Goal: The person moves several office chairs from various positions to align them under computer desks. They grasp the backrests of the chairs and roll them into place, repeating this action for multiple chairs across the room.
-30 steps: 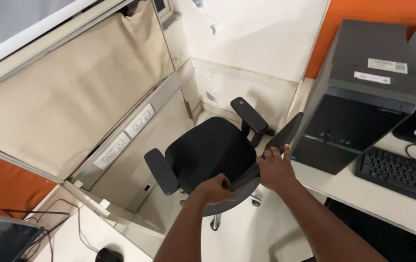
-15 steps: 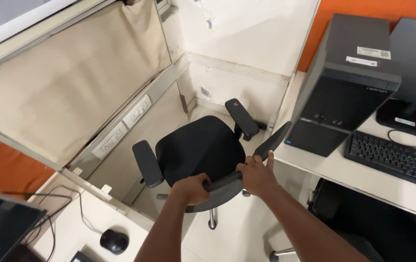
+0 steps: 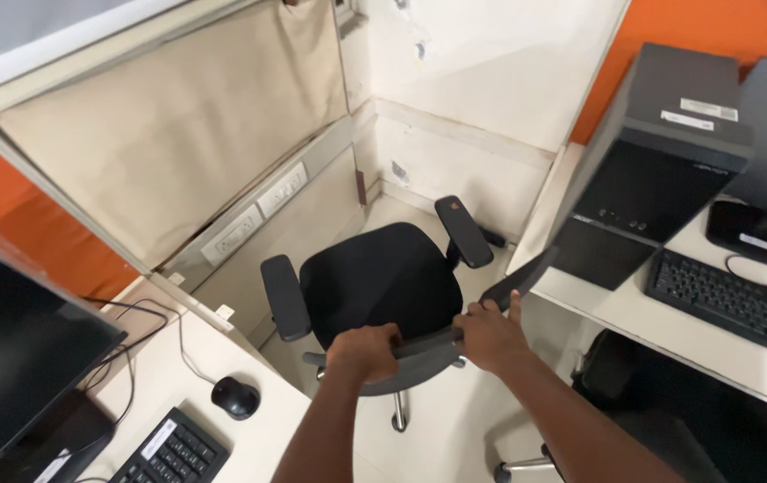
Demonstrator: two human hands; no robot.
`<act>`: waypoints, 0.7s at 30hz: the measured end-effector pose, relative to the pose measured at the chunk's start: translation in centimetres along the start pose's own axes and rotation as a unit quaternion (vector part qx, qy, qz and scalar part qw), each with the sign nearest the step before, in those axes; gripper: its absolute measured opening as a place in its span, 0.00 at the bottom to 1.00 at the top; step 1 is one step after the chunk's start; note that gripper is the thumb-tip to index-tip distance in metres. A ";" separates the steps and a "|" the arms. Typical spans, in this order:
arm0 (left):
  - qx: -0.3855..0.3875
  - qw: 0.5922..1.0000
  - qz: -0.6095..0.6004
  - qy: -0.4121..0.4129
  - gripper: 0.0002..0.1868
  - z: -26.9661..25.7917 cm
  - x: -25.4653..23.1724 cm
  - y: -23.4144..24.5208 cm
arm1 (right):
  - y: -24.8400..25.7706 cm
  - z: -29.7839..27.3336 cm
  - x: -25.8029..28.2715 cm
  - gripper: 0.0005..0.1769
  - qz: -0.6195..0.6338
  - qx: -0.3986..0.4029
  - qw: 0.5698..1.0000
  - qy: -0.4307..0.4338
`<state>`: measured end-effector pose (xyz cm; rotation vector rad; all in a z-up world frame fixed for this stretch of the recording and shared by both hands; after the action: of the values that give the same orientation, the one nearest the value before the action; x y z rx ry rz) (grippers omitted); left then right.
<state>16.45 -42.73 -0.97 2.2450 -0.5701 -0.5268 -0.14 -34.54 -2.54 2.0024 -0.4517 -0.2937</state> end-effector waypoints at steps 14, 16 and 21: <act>-0.016 0.999 -0.017 0.030 0.29 -4.1 -1.5 -4.1 | -2.2 -4.0 -0.9 0.18 0.023 -0.034 0.998 0.046; -0.026 0.999 -0.020 0.028 0.27 -4.9 -1.8 -4.3 | -2.5 -4.7 -1.0 0.17 0.020 -0.034 0.998 0.053; -0.037 0.998 -0.021 0.046 0.30 -6.9 -2.7 -5.2 | -3.2 -5.9 -1.2 0.16 0.011 -0.027 0.997 0.065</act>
<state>19.12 -34.10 0.09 2.2015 -0.4503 -0.4569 1.71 -27.99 -2.70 1.9492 -0.3802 -0.1593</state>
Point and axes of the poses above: each hand's wrist, its own z-axis towards the middle knuckle, its own y-axis out of the back of the hand, x = y × z, the point moved 9 cm from there along z, towards the middle knuckle, and after that the axes turned 3 degrees about x, right-handed, at the moved point
